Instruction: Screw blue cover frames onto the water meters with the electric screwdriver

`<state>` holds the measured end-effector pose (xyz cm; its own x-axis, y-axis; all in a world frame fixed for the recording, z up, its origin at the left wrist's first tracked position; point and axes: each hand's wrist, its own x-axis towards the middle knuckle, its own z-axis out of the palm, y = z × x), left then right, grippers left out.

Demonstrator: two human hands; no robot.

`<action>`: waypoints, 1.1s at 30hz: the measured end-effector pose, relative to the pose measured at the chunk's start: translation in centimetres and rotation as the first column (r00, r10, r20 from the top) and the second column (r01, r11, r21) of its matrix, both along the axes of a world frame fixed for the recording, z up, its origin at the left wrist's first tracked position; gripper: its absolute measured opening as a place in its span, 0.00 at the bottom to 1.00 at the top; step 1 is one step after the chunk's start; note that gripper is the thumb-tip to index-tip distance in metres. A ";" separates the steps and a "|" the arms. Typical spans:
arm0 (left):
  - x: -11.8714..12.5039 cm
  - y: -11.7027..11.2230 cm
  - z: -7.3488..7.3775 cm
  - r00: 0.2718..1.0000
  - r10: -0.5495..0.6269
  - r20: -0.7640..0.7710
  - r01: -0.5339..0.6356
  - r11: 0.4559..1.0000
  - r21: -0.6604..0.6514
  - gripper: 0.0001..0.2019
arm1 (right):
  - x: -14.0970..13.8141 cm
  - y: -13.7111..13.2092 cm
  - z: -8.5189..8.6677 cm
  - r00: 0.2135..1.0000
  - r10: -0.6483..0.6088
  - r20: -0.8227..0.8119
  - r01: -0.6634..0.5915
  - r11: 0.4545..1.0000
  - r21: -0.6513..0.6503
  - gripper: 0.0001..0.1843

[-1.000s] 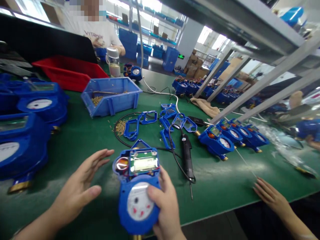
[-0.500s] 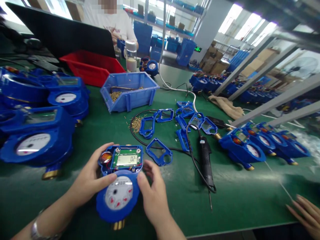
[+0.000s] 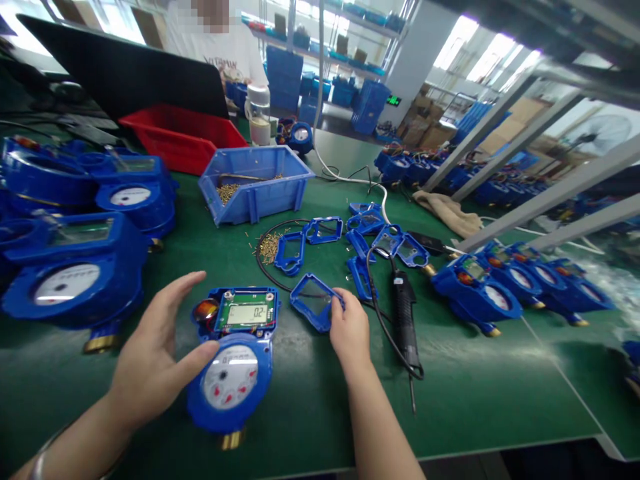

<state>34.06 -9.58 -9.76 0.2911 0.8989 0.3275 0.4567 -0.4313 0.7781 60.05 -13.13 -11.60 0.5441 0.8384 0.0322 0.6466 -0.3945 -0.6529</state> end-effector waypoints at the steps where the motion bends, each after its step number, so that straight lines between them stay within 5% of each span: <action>1: 0.2 -0.3 0.9 0.998 0.013 -0.055 -0.006 0.992 0.122 0.31 | -0.3 -0.6 0.8 1.000 -0.009 -0.009 0.009 1.000 0.028 0.20; 4: 1.7 -1.1 3.5 0.983 0.039 -0.178 0.030 0.928 0.371 0.26 | -1.8 -2.8 3.5 0.999 -0.032 -0.036 0.036 0.994 0.108 0.21; 8: 5.0 -2.2 5.4 0.954 0.058 -0.293 0.077 0.900 0.430 0.31 | -4.4 -5.8 5.9 1.000 -0.025 -0.019 0.030 0.951 0.308 0.14; 13: 8.2 -2.6 6.0 0.919 0.002 -0.394 0.112 0.957 0.266 0.23 | -6.2 -8.0 6.8 0.998 0.038 0.043 -0.055 0.857 0.512 0.09; 22: 9.3 -3.4 7.1 0.968 -0.136 -0.209 0.114 0.987 -0.115 0.10 | -6.8 -9.5 7.1 0.998 -0.017 -0.064 0.052 0.806 0.590 0.10; 28: 10.2 -4.5 7.2 0.943 -0.196 -0.270 0.133 0.963 -0.236 0.36 | -6.4 -9.5 7.1 0.999 -0.047 0.015 0.027 0.781 0.623 0.10; 33: 8.1 -5.2 6.5 0.962 -0.178 -0.207 0.193 0.980 0.055 0.53 | -5.2 -9.3 7.8 0.991 -0.057 -0.122 0.115 0.825 0.553 0.06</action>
<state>42.14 -14.81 -3.27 0.5170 0.7983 0.3090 0.5064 -0.5763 0.6414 54.82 -22.42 -3.78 0.6380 0.6429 0.4238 0.5503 0.0043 -0.8349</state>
